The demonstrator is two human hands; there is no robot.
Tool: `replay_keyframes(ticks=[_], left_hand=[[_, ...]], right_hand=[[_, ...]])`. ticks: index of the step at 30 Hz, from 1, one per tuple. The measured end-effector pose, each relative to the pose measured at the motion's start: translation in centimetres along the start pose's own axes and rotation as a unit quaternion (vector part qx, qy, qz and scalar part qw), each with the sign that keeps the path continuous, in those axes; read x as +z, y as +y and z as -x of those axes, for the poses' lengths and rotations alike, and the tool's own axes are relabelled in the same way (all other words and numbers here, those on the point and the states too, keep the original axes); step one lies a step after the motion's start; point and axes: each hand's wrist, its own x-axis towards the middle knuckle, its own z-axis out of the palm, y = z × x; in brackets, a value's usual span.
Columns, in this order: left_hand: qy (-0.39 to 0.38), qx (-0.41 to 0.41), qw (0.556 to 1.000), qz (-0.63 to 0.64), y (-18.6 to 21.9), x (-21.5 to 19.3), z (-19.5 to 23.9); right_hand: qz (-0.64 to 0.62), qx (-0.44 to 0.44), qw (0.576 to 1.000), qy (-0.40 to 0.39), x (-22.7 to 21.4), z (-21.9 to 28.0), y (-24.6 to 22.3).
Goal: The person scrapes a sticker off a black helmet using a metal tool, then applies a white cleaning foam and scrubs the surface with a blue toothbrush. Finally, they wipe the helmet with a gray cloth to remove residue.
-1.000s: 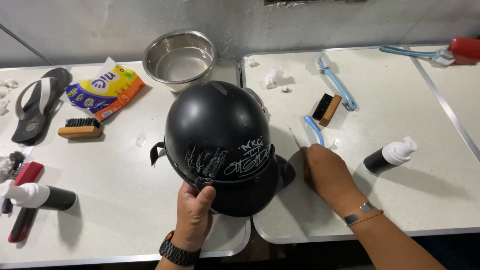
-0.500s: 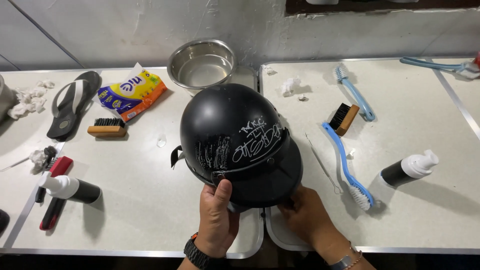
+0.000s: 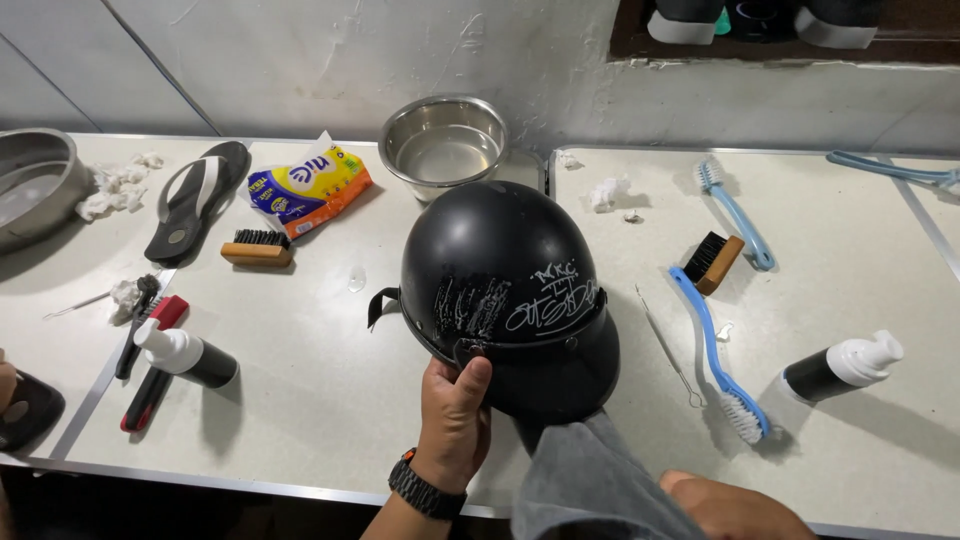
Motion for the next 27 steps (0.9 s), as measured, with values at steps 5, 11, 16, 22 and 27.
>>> replay_keyframes(ticks=[5, 11, 16, 22, 27], left_hand=[[0.029, -0.033, 0.998, 0.055, 1.1, 1.3, -0.1], [0.046, -0.036, 0.995, 0.078, 2.1, 0.9, -0.9], [-0.044, 0.05, 0.993, -0.102, 1.1, 0.1, -0.3], [-0.048, 0.036, 0.985, -0.16, -0.1, -0.4, 0.4], [-0.064, 0.016, 0.984, -0.168, 0.7, 0.1, 0.7]], right_hand=[[-0.005, -0.122, 0.991, -0.053, -3.5, 1.8, -0.5], [0.138, 0.297, 0.941, 0.084, -10.2, -4.5, -4.4], [-0.439, 0.235, 0.867, -0.02, -6.5, -14.2, -6.6], [0.172, -0.113, 0.95, 0.235, 1.4, -14.3, -10.4], [0.426, -0.151, 0.86, 0.238, 2.9, -19.8, -8.5]])
